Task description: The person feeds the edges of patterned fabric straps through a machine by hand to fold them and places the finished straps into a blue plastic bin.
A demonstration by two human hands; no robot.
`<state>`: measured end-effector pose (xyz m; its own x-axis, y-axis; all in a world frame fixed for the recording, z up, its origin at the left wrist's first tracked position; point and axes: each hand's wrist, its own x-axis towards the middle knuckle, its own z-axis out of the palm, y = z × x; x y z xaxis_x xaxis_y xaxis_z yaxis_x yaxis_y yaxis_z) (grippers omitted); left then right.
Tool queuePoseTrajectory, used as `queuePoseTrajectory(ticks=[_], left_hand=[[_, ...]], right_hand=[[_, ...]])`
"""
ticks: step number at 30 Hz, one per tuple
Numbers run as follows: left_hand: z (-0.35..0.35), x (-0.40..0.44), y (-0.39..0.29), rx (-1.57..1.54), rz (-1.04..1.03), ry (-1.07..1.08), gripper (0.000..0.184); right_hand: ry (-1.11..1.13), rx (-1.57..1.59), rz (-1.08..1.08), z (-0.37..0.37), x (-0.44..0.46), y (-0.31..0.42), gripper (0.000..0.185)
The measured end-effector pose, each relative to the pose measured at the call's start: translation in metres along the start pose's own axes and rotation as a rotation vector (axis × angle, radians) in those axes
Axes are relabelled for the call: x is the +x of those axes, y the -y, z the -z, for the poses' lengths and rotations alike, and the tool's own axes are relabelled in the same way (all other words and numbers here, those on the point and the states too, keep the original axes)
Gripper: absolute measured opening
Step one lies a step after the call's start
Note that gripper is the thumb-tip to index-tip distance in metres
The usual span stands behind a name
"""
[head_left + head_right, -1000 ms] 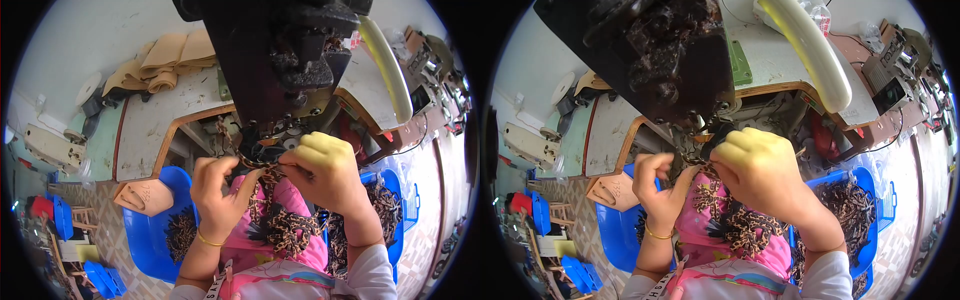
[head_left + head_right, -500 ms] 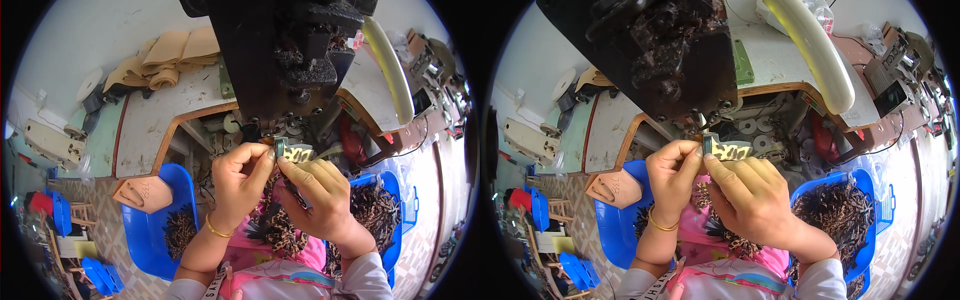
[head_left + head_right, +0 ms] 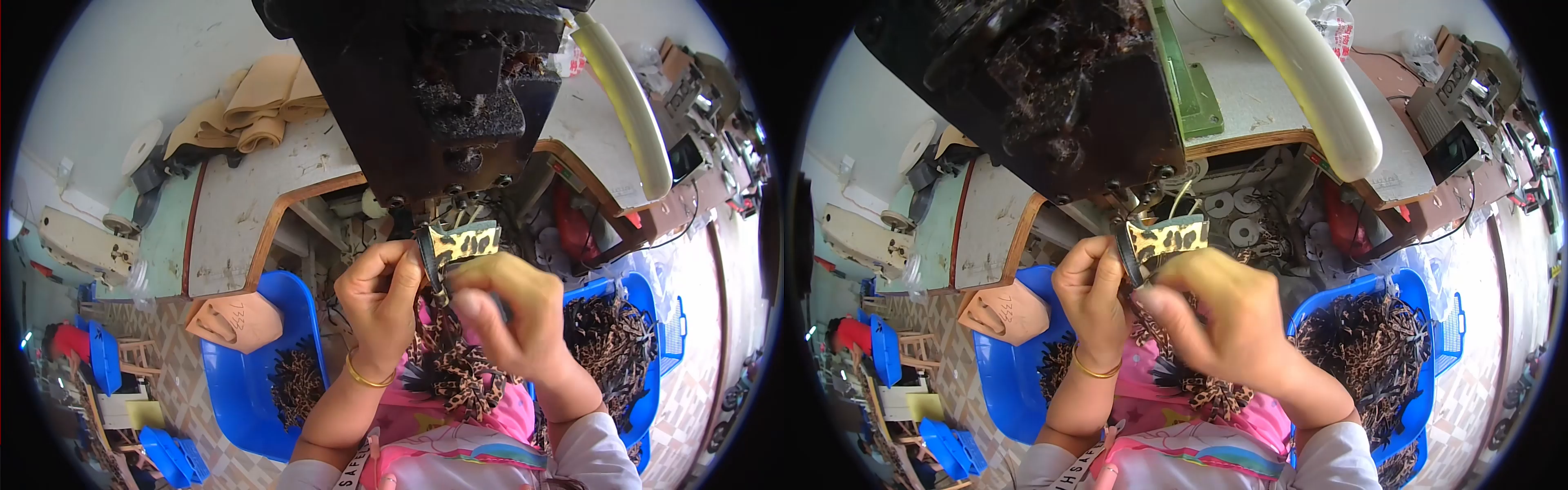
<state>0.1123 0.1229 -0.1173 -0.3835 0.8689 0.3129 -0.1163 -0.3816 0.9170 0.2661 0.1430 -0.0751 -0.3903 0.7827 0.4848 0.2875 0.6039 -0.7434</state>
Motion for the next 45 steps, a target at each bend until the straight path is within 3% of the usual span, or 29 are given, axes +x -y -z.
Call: queuePoseTrajectory(ticks=[2, 5, 7, 12, 16, 24, 28, 31, 39, 43, 45], left_hand=[[-0.009, -0.002, -0.005, -0.091, 0.056, -0.023, 0.011], [0.001, -0.001, 0.005, -0.156, 0.043, 0.066, 0.012], [-0.002, -0.001, 0.004, -0.166, 0.021, 0.086, 0.012], [-0.007, 0.001, 0.000, -0.179, 0.086, 0.109, 0.012], [-0.013, 0.001, -0.005, -0.199, 0.069, 0.093, 0.013], [-0.017, -0.002, -0.004, -0.194, 0.000, -0.014, 0.012], [-0.005, 0.003, -0.007, -0.090, -0.033, 0.006, 0.008], [0.009, 0.010, -0.008, 0.197, -0.134, 0.054, 0.006], [0.033, 0.018, -0.005, 0.327, -0.258, -0.011, 0.001], [0.040, 0.008, -0.010, 0.317, -0.132, -0.144, 0.004], [0.048, 0.003, -0.014, 0.336, -0.194, -0.160, 0.006]], right_hand=[[-0.009, 0.043, -0.339, 0.005, 0.003, -0.009, 0.026], [-0.117, 0.389, -0.440, 0.001, 0.017, -0.037, 0.023], [0.043, 0.573, -0.456, 0.014, 0.029, -0.037, 0.021], [0.016, 0.628, -0.331, 0.019, 0.049, -0.038, 0.036], [0.108, 0.658, -0.402, 0.027, 0.059, -0.036, 0.031], [0.069, 0.710, -0.421, 0.023, 0.060, -0.032, 0.018], [0.092, 0.710, -0.432, 0.021, 0.056, -0.033, 0.014], [0.079, 0.685, -0.413, 0.020, 0.049, -0.032, 0.012], [-0.008, 0.791, -0.345, -0.001, 0.041, -0.022, 0.018], [-0.050, 0.503, -0.307, -0.016, 0.041, -0.017, 0.028], [-0.084, 0.488, -0.296, -0.024, 0.038, -0.022, 0.029]])
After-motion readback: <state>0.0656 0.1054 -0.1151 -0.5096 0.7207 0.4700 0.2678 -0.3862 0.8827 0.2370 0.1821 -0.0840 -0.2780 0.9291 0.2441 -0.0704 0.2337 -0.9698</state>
